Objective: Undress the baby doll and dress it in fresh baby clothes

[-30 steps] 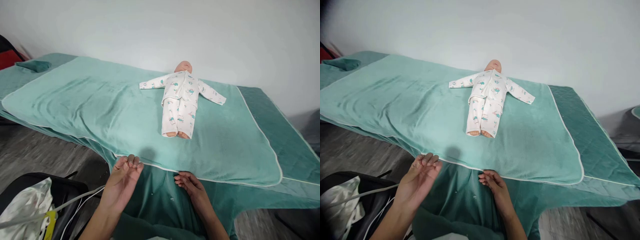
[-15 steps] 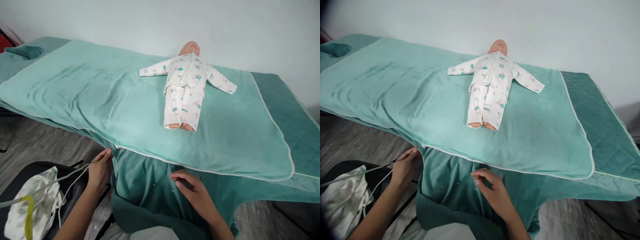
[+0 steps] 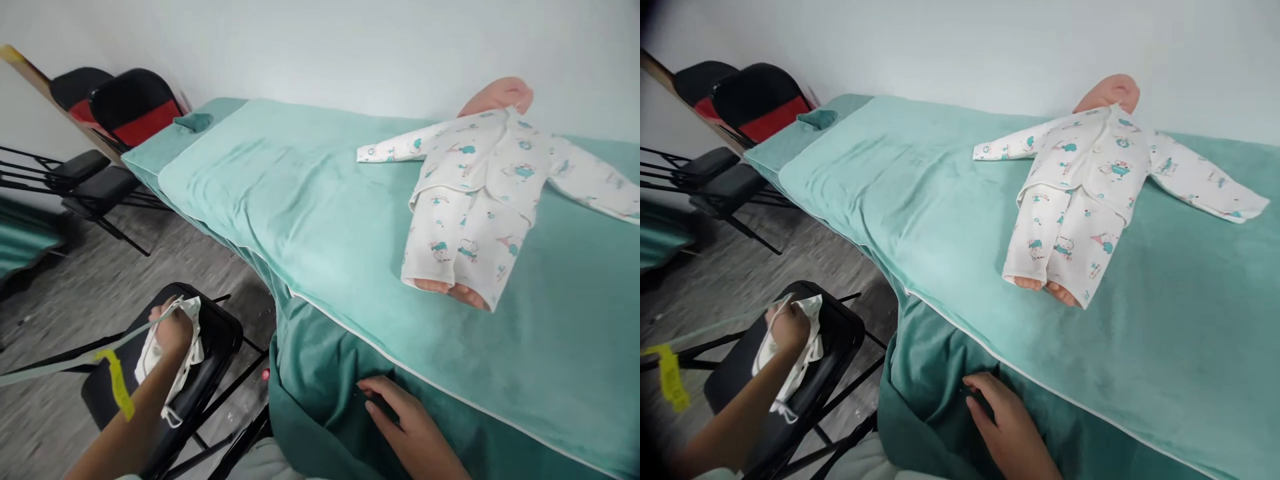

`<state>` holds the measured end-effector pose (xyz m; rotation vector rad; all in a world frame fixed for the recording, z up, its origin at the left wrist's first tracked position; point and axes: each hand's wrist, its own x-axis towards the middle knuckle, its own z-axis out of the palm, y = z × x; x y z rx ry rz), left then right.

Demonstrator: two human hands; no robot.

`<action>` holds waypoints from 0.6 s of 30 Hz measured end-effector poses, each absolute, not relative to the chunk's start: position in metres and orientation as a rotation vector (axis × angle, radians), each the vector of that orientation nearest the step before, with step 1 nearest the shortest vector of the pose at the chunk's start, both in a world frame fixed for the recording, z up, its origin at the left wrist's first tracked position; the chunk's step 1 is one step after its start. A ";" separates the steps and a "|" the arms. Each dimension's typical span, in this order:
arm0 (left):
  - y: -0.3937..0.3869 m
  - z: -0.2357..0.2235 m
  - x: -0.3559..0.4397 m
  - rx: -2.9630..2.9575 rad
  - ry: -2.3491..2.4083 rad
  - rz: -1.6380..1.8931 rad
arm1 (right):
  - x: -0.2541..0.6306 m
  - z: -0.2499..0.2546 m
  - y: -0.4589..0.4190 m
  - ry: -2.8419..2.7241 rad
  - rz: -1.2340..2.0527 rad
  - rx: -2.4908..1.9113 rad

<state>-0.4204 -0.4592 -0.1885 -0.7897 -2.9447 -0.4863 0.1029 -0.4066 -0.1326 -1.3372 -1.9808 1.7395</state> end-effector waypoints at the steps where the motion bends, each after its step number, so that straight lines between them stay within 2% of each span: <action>1: -0.465 -0.187 -0.426 -0.750 -2.956 -0.417 | 0.102 -0.136 -0.406 -2.011 1.734 -1.339; 8: -0.494 -0.185 -0.457 -0.459 -3.144 -0.188 | 0.097 -0.151 -0.401 -2.132 1.707 -1.338; 14: -0.504 -0.174 -0.483 -0.189 -3.129 -0.213 | 0.098 -0.155 -0.402 -2.145 1.674 -1.350; 18: -0.513 -0.164 -0.490 -0.305 -3.118 -0.335 | 0.098 -0.157 -0.403 -2.126 1.659 -1.338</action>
